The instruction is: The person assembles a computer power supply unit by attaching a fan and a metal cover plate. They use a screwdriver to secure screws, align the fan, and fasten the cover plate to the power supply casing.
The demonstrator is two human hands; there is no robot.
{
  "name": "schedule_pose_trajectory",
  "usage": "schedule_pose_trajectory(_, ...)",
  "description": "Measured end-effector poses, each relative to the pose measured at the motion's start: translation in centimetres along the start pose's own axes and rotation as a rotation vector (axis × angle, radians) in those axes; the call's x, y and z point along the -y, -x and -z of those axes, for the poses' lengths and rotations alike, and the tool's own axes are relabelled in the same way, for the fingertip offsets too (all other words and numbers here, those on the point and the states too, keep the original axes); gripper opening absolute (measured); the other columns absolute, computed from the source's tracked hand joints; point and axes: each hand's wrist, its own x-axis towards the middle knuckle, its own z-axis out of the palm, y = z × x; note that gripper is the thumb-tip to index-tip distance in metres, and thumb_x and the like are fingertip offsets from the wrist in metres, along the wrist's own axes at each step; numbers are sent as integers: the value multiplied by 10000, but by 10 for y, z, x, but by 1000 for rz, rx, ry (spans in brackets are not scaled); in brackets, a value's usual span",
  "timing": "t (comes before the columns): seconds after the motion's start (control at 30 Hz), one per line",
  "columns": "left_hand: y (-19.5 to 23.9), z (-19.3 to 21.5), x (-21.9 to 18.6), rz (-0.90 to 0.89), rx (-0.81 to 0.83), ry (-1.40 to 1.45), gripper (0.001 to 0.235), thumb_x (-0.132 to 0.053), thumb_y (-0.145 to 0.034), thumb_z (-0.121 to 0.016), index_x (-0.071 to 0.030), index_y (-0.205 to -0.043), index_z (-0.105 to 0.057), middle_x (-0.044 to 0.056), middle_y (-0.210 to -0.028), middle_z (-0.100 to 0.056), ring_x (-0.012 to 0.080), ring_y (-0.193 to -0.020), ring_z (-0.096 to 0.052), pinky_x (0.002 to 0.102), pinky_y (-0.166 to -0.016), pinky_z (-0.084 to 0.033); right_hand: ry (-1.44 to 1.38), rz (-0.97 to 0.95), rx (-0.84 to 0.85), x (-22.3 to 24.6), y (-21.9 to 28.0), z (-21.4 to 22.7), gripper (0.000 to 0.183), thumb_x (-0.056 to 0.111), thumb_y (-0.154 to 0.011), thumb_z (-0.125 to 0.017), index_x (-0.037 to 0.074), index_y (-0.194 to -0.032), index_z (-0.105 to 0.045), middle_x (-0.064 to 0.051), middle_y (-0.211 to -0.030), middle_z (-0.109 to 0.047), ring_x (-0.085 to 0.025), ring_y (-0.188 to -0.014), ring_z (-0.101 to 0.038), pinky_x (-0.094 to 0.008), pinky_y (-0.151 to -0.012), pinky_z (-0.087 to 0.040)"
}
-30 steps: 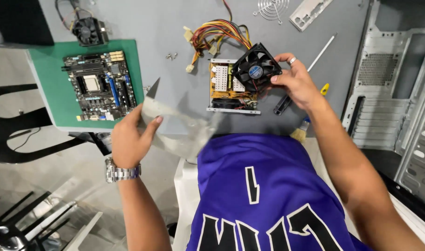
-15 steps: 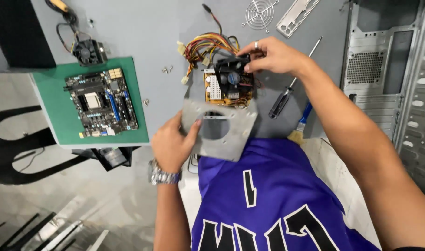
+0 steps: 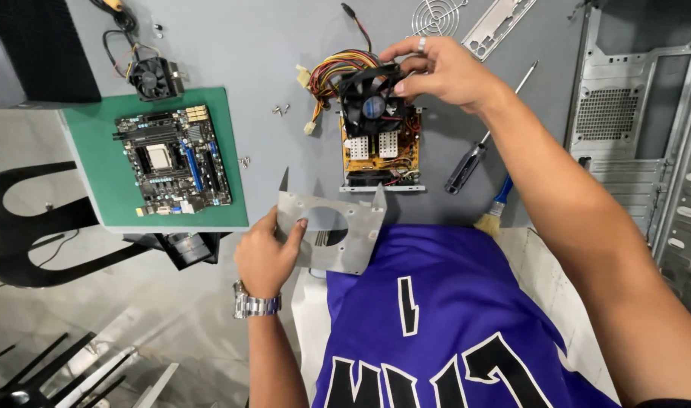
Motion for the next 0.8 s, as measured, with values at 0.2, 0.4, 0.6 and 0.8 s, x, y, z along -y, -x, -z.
schedule_pose_trajectory(0.2,-8,-1,-21,67,-35,73,436,-561,-833,-538,-133,-761,-581,74,-596,-618,384,-630,-606,469,-545,-412,-28,-113,123,-6,-10,-20,352,-58,-814,-650,73,-1129,-561,-99,-803,-597,-175,-653,-641,-247,-631,-554)
schedule_pose_trajectory(0.4,-25,-8,-60,112,11,242,524,-606,-841,-492,-110,-677,-536,77,-555,-578,372,-591,-575,444,-569,-390,355,-263,373,18,-12,-29,655,-46,-779,-510,210,-1381,-476,-59,-840,-531,-121,-688,-457,-249,-615,-357)
schedule_pose_trajectory(0.6,-53,-47,-79,-13,-55,56,599,-648,-847,-454,-77,-724,-587,181,-599,-628,464,-608,-598,527,-510,-415,326,-490,473,0,-39,-11,504,-71,-677,-469,3,-1158,-601,-85,-860,-558,-150,-698,-454,-258,-569,-353)
schedule_pose_trajectory(0.8,-65,-49,-85,66,50,138,651,-681,-830,-431,-59,-660,-521,183,-605,-612,480,-655,-582,521,-540,-405,301,-653,345,12,-34,-13,430,-14,-637,-422,101,-1020,-581,-53,-815,-515,-155,-630,-456,-252,-505,-355)
